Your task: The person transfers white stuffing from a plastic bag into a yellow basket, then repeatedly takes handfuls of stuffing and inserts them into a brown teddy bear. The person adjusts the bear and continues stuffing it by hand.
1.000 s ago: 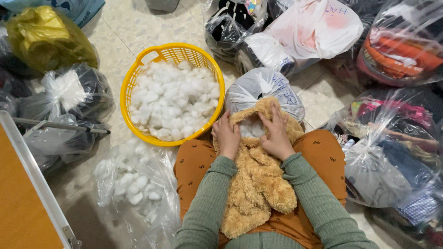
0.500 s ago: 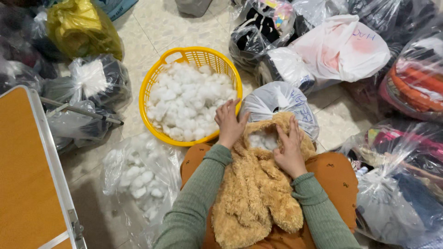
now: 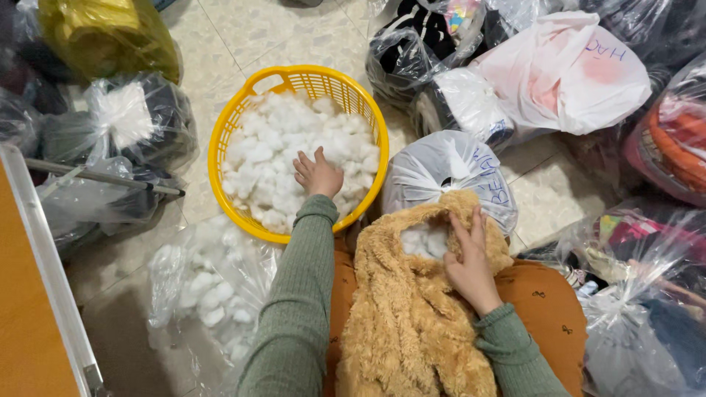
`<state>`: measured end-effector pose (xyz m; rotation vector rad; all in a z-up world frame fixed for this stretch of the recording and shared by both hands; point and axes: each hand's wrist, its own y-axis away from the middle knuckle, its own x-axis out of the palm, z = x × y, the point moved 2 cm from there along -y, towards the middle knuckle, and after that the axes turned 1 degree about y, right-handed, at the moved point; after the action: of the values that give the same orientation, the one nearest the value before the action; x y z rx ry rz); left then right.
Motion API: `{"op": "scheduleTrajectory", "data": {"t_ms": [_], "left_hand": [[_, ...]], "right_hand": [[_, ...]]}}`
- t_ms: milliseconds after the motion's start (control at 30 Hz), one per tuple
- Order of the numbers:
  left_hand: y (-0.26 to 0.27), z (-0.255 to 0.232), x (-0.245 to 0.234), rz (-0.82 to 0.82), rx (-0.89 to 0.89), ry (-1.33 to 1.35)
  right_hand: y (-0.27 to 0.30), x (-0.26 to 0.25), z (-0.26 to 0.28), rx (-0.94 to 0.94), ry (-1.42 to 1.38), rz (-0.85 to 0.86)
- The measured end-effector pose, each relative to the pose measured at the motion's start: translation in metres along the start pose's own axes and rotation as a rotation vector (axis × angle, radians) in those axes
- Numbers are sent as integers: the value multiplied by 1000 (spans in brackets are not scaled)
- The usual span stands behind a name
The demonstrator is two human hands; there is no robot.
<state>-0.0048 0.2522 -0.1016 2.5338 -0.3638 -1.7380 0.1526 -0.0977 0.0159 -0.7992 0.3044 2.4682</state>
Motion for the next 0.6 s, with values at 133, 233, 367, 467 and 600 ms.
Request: {"op": "scheduleTrajectory", "data": {"t_ms": [133, 233, 367, 467, 600], "left_hand": [[-19, 5, 2, 24, 10, -48], [-22, -1, -7, -24, 27, -211], [-19, 3, -3, 199, -170, -104], [-22, 10, 14, 192, -146, -69], [-36, 22, 41, 73, -76, 32]], "right_hand": [[-4, -3, 6, 186, -134, 56], [-7, -7, 14, 189, -97, 90], [-13, -7, 13, 165, -17, 91], [-16, -5, 6, 198, -9, 103], [-13, 1, -4, 29, 96, 28]]}}
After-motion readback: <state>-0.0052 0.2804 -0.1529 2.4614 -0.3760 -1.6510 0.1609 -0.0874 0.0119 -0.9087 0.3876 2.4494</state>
